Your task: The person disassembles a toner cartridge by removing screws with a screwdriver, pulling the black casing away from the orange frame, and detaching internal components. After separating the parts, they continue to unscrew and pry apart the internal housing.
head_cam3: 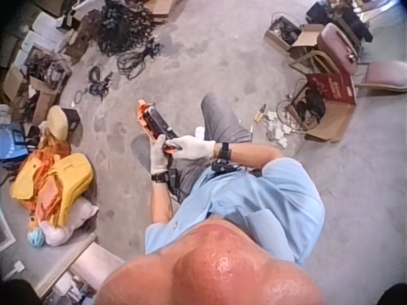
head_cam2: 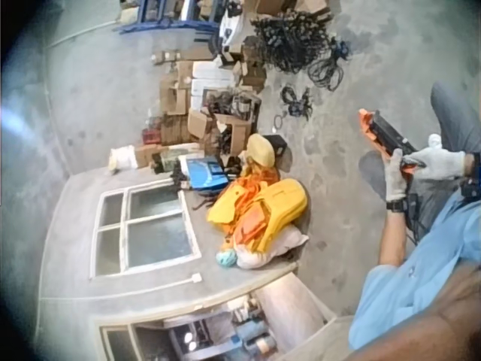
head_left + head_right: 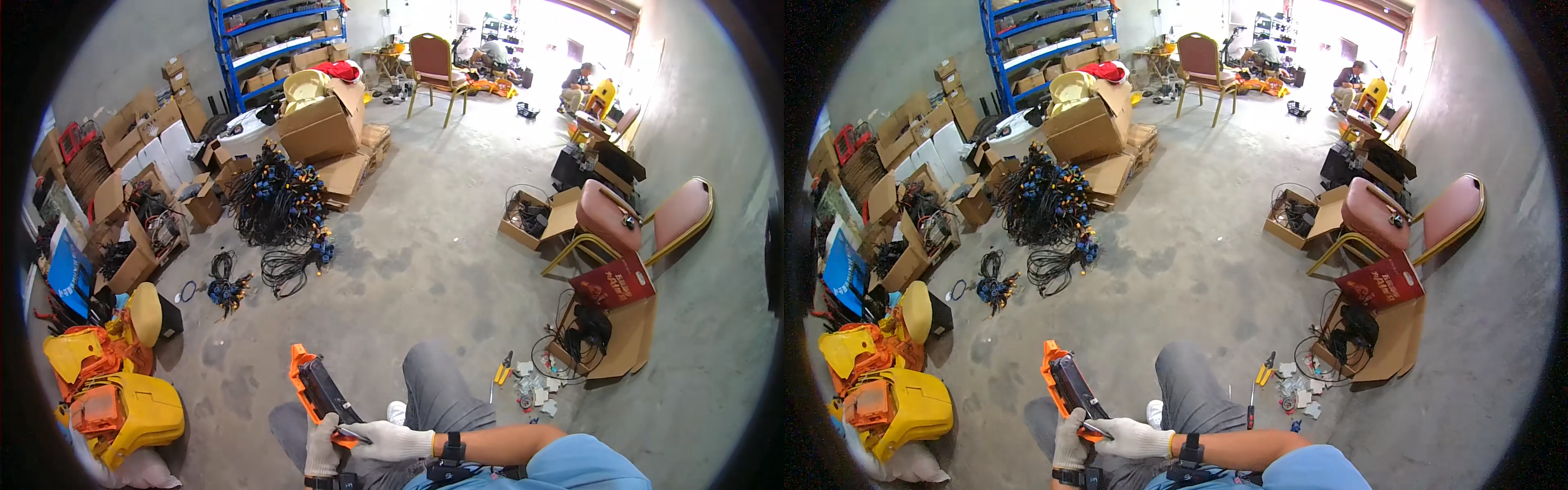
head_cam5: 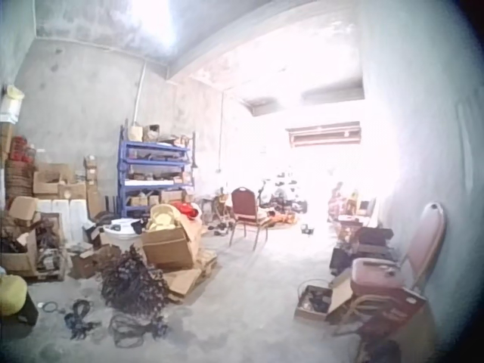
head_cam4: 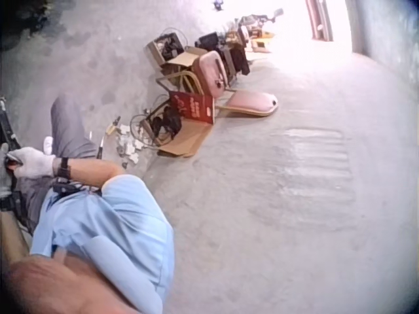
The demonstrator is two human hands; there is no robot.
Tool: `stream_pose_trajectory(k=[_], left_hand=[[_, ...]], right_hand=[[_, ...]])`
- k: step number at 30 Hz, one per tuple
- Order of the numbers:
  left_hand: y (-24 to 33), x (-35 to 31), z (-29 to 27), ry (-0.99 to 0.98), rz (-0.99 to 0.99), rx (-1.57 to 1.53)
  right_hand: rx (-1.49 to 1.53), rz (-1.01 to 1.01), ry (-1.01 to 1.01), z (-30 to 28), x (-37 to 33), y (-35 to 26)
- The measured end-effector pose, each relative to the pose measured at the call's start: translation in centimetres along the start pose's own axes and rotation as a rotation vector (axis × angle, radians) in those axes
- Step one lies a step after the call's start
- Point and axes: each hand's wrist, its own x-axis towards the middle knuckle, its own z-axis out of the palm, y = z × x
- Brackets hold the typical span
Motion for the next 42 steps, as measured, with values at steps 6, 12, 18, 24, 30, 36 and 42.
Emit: stream_pose_trajectory(k=[6,12,18,24,30,36,42], left_hand=[[-0.8,0.5,-0.6,0.014,-0.044,-0.121],[-0.3,0.4,0.0,-0.045,-0.04,-0.114],[-1.5,0.7,-1.5,-0.032,-0.057,-0.117],[-0.7,0.1,-0.3,-0.039,0.038,-0.074],[-0.5,0.4,-0.2,-0.038,0.036,-0.06],[-1.1,0.8,-0.7,-0.038,0.055,-0.034],[-0.9,0.3,-0.5,-0.05,0.036,-0.014]], right_hand=[[-0.039,0.087,-0.06,-0.5,-0.8,-1.2],[-0.102,0.082,-0.053,-0.3,-0.9,-1.4],[-0.107,0.046,-0.037,-0.6,-1.6,-1.9],[-0.145,0.394,-0.048,-4.9,-2.6,-2.0],[-0.201,0.326,0.194,-10.5,-5.0,0.2],[-0.183,0.265,0.221,-12.3,-5.9,-1.2],[-0.295,0.434,0.282,-10.8,-6.6,-1.9]])
